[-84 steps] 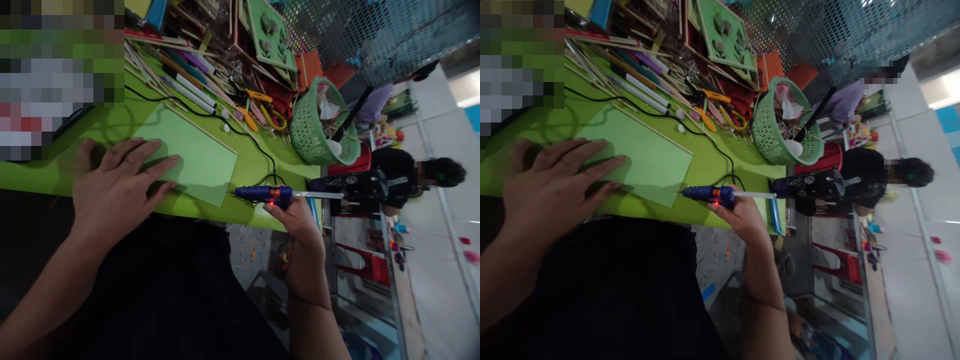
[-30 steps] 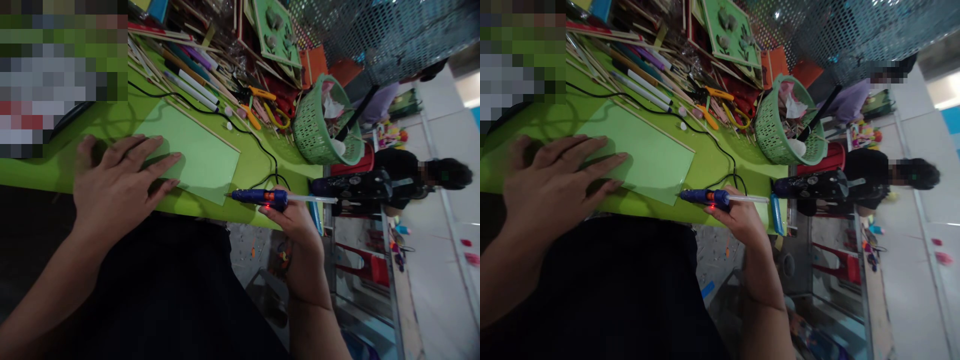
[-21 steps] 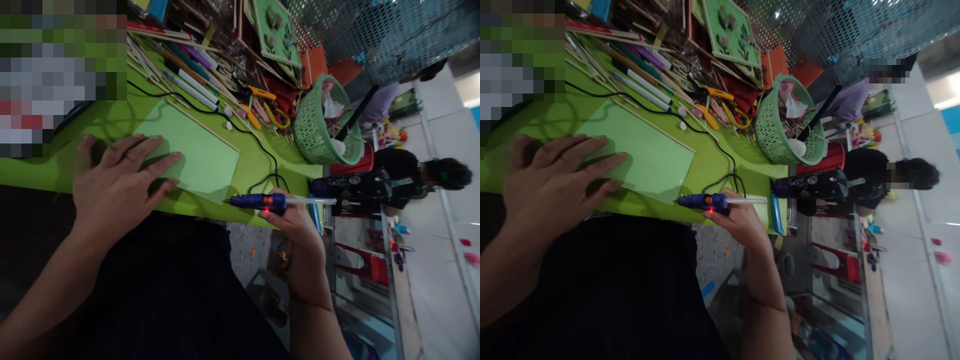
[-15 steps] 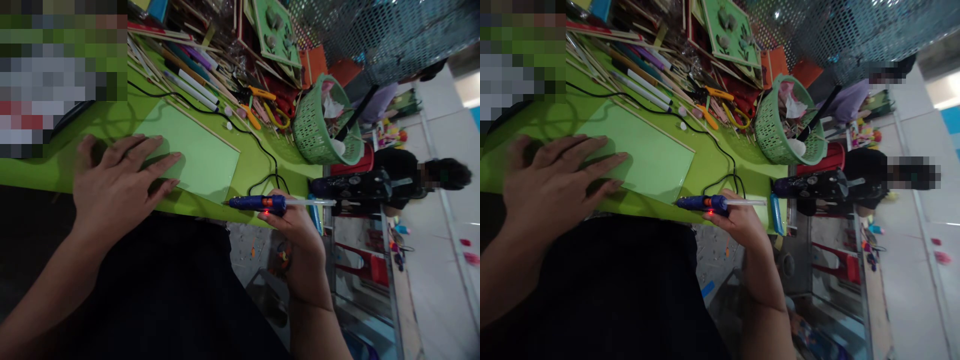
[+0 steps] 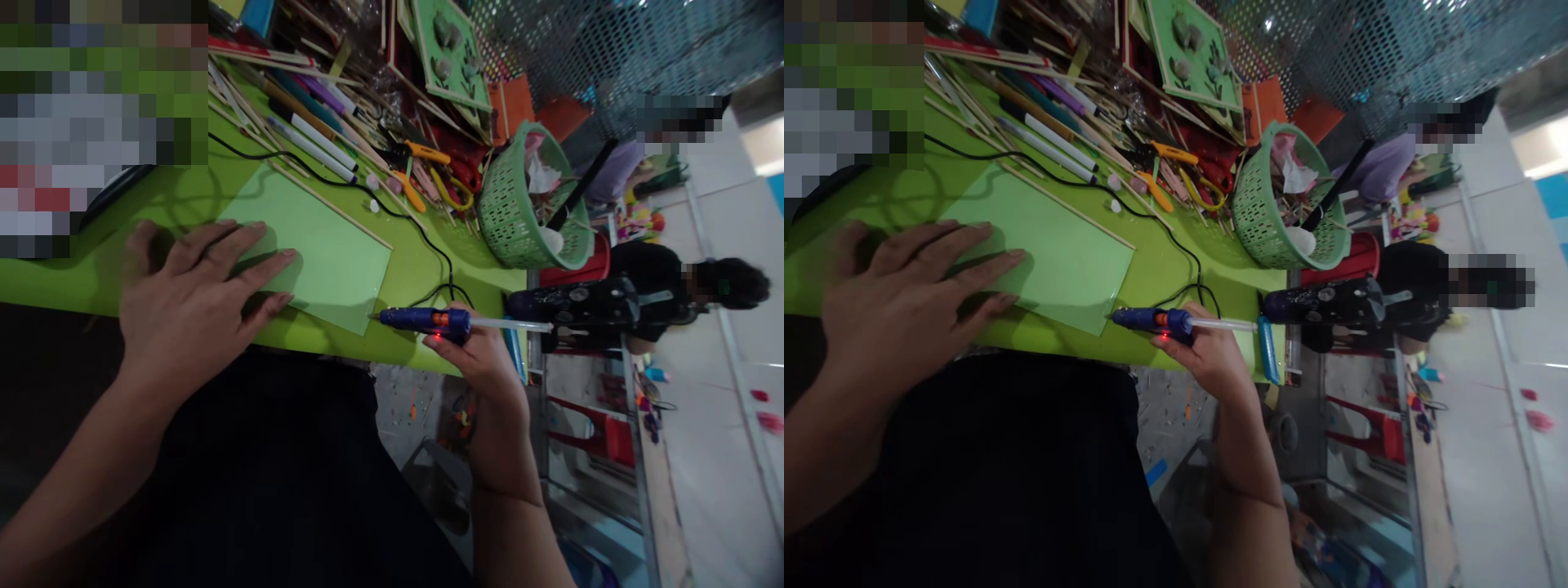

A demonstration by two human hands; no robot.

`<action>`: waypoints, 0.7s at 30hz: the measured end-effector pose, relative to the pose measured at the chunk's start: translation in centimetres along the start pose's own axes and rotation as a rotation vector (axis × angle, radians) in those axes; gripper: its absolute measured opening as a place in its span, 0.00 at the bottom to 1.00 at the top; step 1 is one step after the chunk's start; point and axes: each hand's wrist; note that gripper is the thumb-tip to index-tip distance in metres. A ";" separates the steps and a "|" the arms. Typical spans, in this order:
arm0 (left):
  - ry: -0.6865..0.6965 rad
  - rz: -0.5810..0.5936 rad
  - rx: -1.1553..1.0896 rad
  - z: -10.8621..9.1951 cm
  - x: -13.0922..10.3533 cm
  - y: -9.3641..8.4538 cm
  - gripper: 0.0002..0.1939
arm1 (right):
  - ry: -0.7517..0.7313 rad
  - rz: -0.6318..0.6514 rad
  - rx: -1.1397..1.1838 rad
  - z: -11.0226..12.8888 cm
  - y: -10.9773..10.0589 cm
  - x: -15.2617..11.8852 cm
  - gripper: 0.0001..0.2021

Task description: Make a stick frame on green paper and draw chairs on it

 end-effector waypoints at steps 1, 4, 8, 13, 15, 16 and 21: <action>0.002 -0.003 0.003 0.0 0.0 0.0 0.25 | 0.002 0.006 0.000 0.0 0.0 0.0 0.19; 0.007 -0.006 0.014 -0.1 0.1 0.0 0.25 | -0.001 0.013 0.001 0.0 0.0 0.0 0.18; 0.011 -0.005 0.010 -0.2 0.2 -0.1 0.24 | -0.010 0.002 0.002 0.0 0.0 0.1 0.18; 0.011 0.015 0.009 -0.2 0.1 -0.2 0.24 | -0.026 0.006 0.003 0.0 0.1 0.1 0.19; 0.004 0.020 0.010 -0.2 0.1 -0.2 0.25 | -0.030 -0.002 0.004 -0.1 0.1 0.1 0.18; 0.002 0.020 0.008 -0.2 0.1 -0.2 0.25 | -0.033 -0.003 0.007 -0.1 0.1 0.1 0.17; 0.002 0.021 0.002 -0.3 0.1 -0.3 0.24 | -0.051 -0.028 0.062 -0.4 0.3 -0.2 0.16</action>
Point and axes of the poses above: each hand's wrist, its own x-axis towards the middle knuckle, its own y-axis out of the palm, z = x × y, and after that the axes turned 12 degrees about -y, right-handed
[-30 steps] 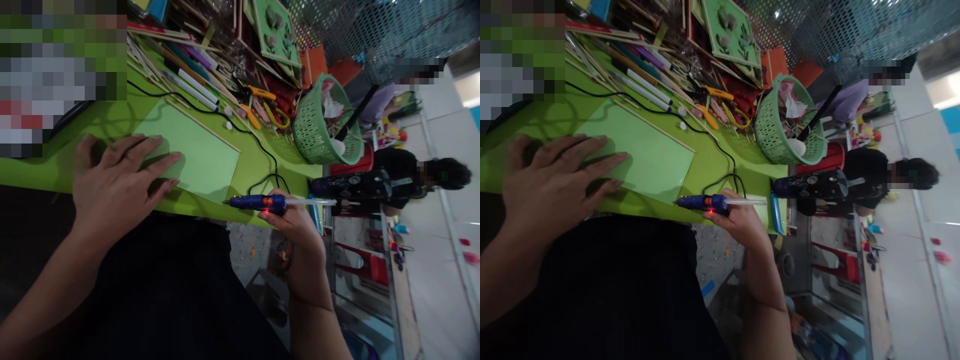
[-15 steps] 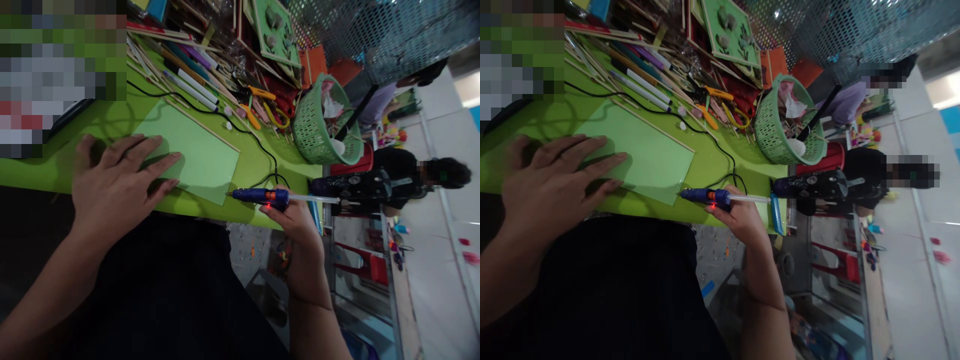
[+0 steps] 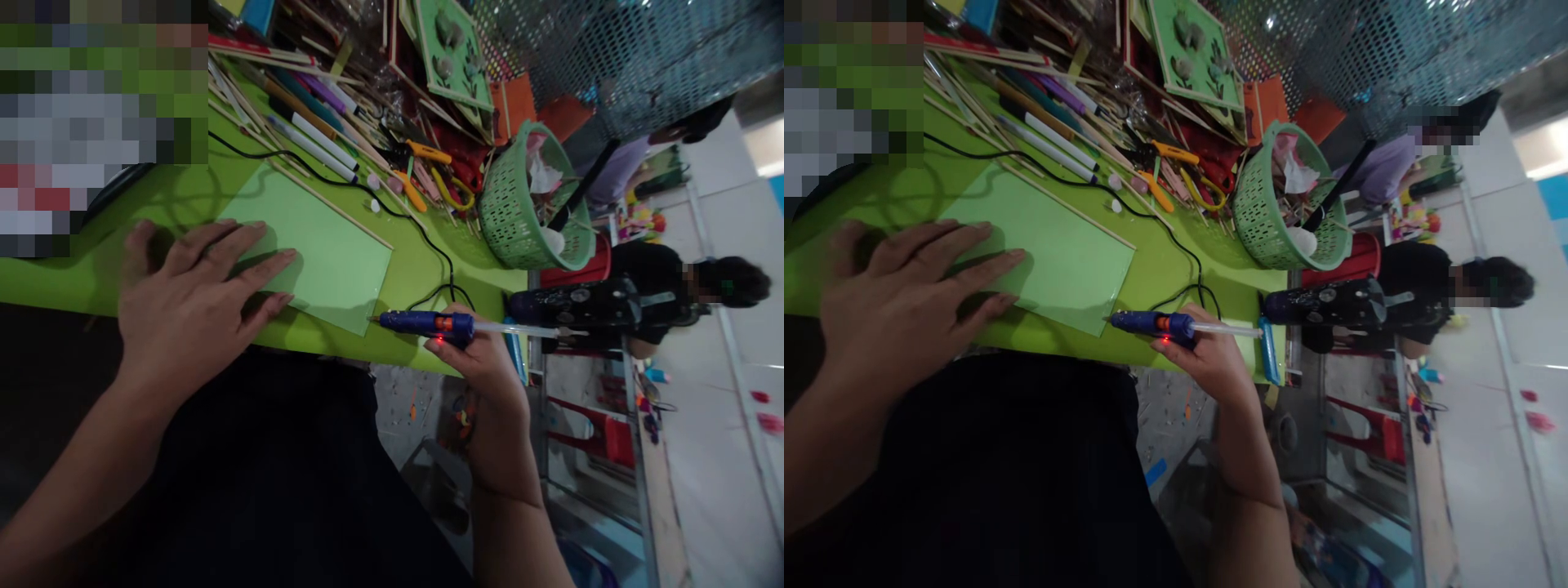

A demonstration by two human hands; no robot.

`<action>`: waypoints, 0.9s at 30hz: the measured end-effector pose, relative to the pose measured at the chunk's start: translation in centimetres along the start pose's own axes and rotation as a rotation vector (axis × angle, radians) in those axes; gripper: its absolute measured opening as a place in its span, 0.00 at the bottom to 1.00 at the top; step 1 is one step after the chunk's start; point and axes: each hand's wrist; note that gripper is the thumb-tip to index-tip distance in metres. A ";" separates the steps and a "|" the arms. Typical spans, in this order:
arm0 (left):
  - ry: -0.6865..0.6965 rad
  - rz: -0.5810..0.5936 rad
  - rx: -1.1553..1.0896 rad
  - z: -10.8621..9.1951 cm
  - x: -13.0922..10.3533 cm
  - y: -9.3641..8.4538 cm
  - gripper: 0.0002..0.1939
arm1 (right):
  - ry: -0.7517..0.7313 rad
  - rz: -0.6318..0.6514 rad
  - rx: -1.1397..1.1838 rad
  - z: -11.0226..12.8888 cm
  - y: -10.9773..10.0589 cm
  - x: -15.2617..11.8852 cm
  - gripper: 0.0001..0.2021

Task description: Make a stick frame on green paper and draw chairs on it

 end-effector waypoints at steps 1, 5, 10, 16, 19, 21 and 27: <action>0.000 0.002 0.001 0.0 0.0 0.0 0.24 | 0.001 -0.008 0.017 -0.1 0.0 0.0 0.17; 0.001 0.016 0.005 0.0 0.0 -0.2 0.24 | 0.007 -0.034 0.080 -0.2 0.1 -0.1 0.18; -0.005 0.012 0.014 -0.1 0.0 -0.3 0.24 | -0.013 -0.012 0.087 -0.6 0.1 -0.1 0.16; -0.006 0.015 0.016 -0.1 0.0 0.0 0.24 | 0.015 0.040 0.075 -0.3 0.0 -0.1 0.15; 0.000 -0.001 0.009 0.0 0.1 0.2 0.24 | 0.023 0.067 0.077 0.0 -0.1 0.0 0.16; 0.005 -0.009 0.004 0.1 0.1 0.3 0.24 | 0.033 0.088 0.080 0.2 -0.1 0.0 0.17; -0.004 -0.023 -0.014 0.3 -0.1 0.4 0.24 | 0.032 0.073 0.066 0.1 -0.2 0.0 0.17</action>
Point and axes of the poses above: each hand's wrist, its own x-axis towards the middle knuckle, its own y-axis out of the palm, z = x × y, and after that the axes turned 12 degrees about -y, right-handed
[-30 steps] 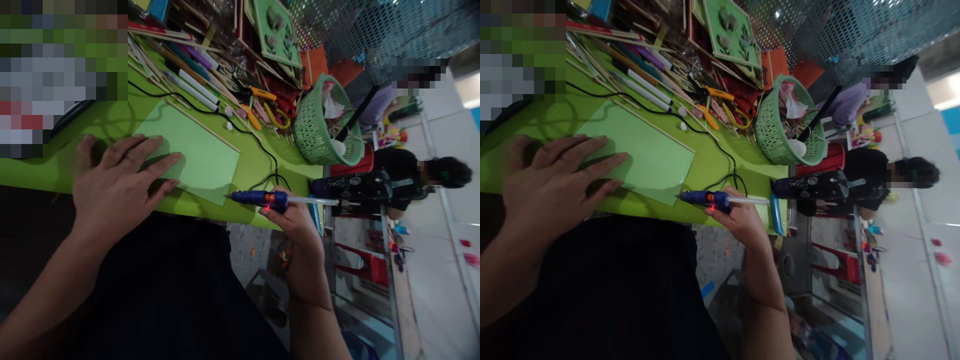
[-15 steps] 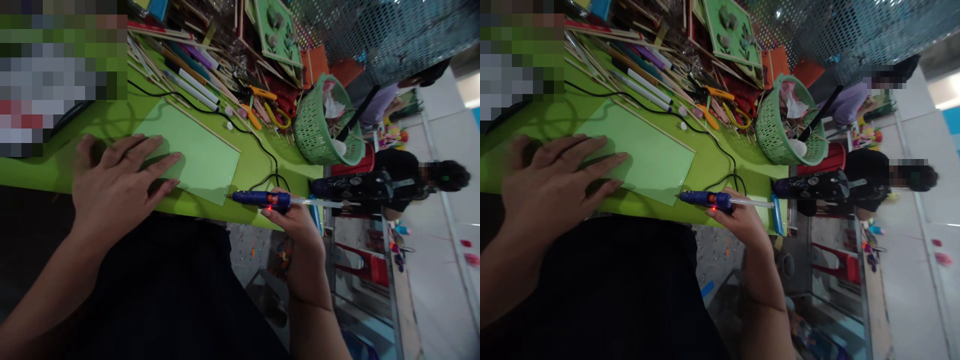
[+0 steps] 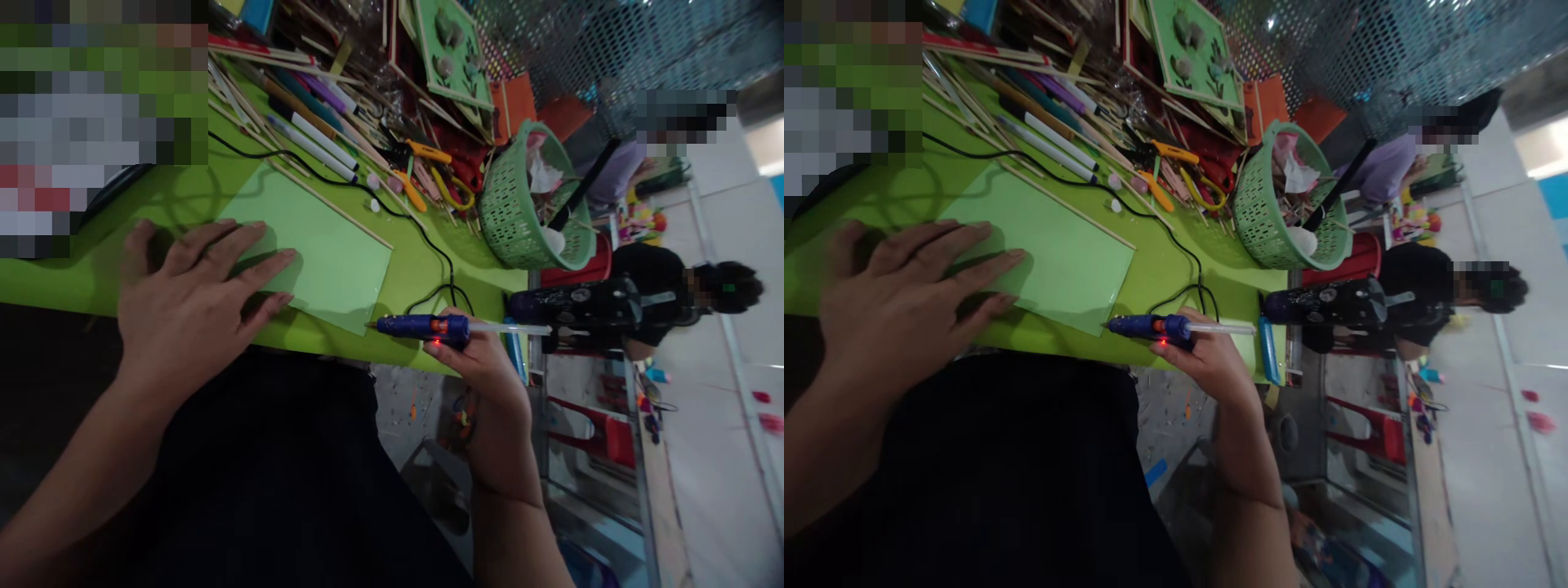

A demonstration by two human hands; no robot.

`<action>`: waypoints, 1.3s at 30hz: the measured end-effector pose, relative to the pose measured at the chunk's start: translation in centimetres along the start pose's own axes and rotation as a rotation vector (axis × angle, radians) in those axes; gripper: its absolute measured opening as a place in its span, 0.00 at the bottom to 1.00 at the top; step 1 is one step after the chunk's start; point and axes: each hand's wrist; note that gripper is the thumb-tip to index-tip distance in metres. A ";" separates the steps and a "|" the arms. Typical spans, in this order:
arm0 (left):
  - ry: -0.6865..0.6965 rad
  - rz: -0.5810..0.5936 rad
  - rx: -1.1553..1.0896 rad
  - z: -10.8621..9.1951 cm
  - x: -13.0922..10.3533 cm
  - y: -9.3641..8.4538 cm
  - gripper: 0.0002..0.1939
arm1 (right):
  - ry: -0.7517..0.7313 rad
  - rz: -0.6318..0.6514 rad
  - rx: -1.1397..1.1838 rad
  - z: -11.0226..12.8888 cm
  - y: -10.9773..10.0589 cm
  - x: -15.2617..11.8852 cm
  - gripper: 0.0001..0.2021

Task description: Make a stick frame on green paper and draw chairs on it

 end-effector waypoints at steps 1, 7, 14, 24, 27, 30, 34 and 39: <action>-0.001 0.000 -0.005 0.0 0.0 0.0 0.24 | -0.001 0.002 -0.001 0.0 0.0 0.0 0.17; -0.001 0.003 0.005 0.1 0.0 0.0 0.24 | 0.041 -0.049 0.012 -0.3 0.2 -0.1 0.16; -0.020 0.064 0.040 -0.7 0.3 -1.1 0.25 | 0.190 -0.429 0.299 -3.2 0.4 0.3 0.16; -0.041 0.068 0.181 -0.6 -0.6 -2.9 0.28 | 0.349 -0.866 0.664 -7.3 -1.1 2.9 0.17; -0.064 0.057 0.188 -0.6 -0.2 -3.5 0.29 | 0.371 -0.908 0.712 -8.8 -0.9 3.5 0.17; -0.042 0.072 0.186 -0.9 1.4 -3.9 0.30 | 0.369 -0.885 0.707 -9.7 -0.9 3.5 0.18; 0.042 0.061 0.149 -1.1 4.9 -3.5 0.28 | 0.364 -0.894 0.642 -10.4 -1.6 2.6 0.21; 0.120 0.087 0.230 -0.9 8.6 -2.4 0.28 | 0.389 -0.893 0.461 -10.9 -2.6 0.5 0.23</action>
Point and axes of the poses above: each hand's wrist, its own x-axis towards the middle knuckle, its own y-axis out of the palm, z = x × y, and after that the axes turned 12 degrees about -y, right-handed
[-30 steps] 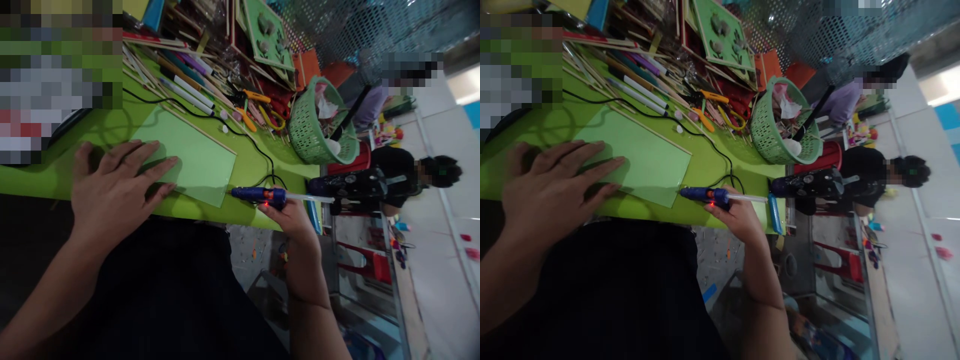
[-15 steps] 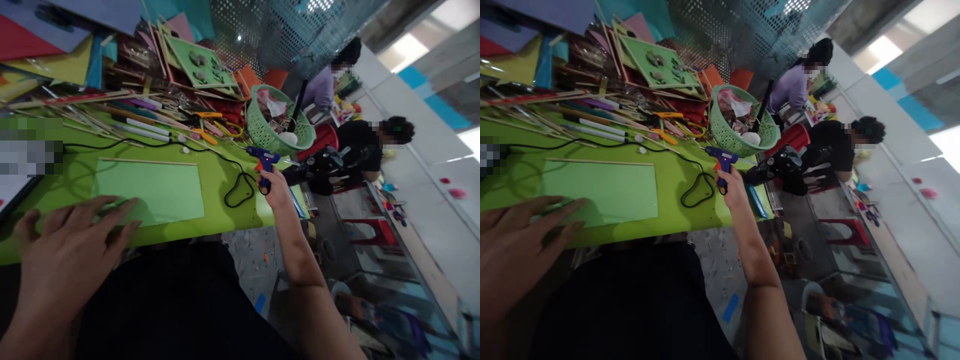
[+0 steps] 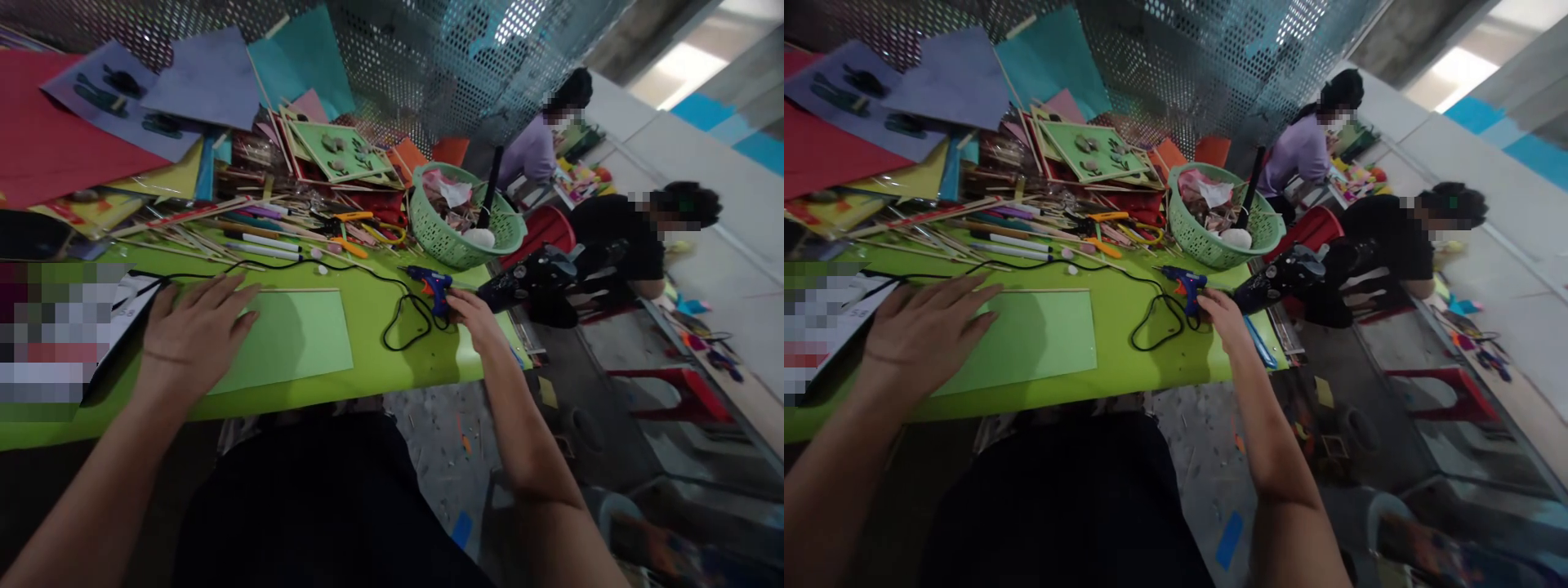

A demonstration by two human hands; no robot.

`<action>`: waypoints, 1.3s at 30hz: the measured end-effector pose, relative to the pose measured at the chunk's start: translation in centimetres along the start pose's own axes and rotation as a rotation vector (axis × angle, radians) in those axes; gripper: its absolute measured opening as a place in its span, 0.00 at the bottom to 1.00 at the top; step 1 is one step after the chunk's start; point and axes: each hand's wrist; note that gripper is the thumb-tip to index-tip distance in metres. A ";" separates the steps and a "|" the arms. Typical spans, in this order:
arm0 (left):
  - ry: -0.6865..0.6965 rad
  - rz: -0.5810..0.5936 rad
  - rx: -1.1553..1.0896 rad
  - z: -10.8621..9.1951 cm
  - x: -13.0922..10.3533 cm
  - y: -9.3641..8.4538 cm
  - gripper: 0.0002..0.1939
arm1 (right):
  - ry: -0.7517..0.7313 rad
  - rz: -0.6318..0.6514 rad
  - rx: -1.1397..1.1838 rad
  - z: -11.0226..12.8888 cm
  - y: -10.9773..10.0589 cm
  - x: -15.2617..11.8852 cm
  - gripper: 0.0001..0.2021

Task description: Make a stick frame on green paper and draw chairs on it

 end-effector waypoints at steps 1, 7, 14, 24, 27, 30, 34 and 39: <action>0.017 0.002 0.019 0.0 0.5 0.1 0.27 | -0.017 -0.011 -0.029 0.1 -0.4 -0.1 0.23; 0.067 -0.007 0.169 0.3 1.3 0.0 0.24 | -0.492 0.087 -0.410 3.1 1.6 -0.3 0.10; 0.137 0.008 0.197 0.5 -2.4 -0.6 0.26 | -0.660 0.462 -0.691 6.7 11.7 2.3 0.11; 0.120 0.055 0.000 0.3 -8.0 -0.7 0.23 | -0.676 0.541 -0.976 6.2 16.1 4.3 0.10; 0.115 0.059 -0.039 -0.3 -8.7 -0.5 0.21 | -0.673 0.534 -0.992 6.3 16.0 3.9 0.11; 0.117 0.101 -0.100 -1.0 -9.1 -0.5 0.21 | -0.685 0.491 -0.935 6.5 15.2 3.5 0.10; 0.095 0.168 -0.130 -1.2 -7.9 -1.0 0.22 | -0.712 0.423 -0.801 6.5 13.5 2.8 0.06; 0.028 0.096 -0.145 -0.8 -1.6 -2.1 0.22 | -0.751 0.526 -0.562 5.9 11.8 1.5 0.06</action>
Point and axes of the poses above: each hand's wrist, its own x-axis towards the middle knuckle, its own y-axis out of the palm, z = x × y, and after that the axes turned 12 degrees about -y, right-handed
